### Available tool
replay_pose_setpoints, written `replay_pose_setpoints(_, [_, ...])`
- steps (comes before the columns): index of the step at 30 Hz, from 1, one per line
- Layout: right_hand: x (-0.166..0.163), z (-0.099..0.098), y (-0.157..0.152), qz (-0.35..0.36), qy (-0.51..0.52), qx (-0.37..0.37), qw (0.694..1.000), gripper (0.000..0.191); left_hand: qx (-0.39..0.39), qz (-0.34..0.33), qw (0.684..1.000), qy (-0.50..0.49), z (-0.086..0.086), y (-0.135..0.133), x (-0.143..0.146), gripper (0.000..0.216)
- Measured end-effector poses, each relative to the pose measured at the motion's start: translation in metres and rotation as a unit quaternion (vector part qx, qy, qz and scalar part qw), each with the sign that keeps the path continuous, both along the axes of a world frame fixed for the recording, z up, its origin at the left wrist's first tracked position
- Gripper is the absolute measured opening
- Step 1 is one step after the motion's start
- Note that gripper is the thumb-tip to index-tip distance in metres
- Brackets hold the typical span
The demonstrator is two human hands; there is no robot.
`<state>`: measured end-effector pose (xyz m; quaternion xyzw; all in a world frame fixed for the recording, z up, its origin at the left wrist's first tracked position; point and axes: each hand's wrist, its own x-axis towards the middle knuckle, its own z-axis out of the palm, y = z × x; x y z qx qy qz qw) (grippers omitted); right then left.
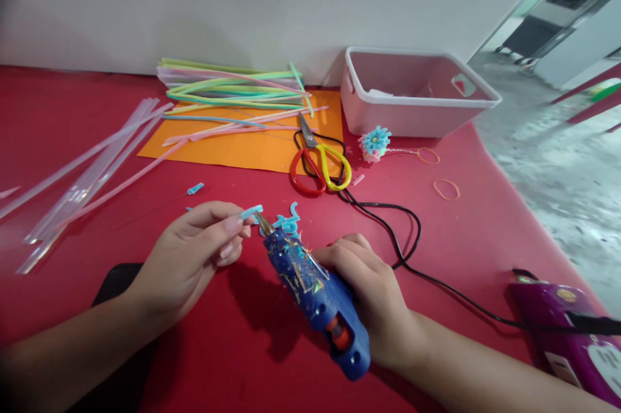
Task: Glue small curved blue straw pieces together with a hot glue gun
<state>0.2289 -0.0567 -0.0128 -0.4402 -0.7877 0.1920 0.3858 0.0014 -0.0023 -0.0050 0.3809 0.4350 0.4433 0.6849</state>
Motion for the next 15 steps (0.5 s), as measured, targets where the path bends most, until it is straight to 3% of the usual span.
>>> replay_pose_setpoints(6, [-0.0024,0.0028,0.0031,-0.008,-0.002,0.008,1.000,0.008,0.021,-0.043,0.999,-0.017,-0.0005,0.0002,0.0003,0.007])
replay_pose_setpoints(15, [0.0015,-0.0045,-0.0013,-0.015,-0.018,-0.008,1.000,0.017,0.028,-0.051,0.998,-0.006,-0.0014,-0.0009,-0.0005,0.005])
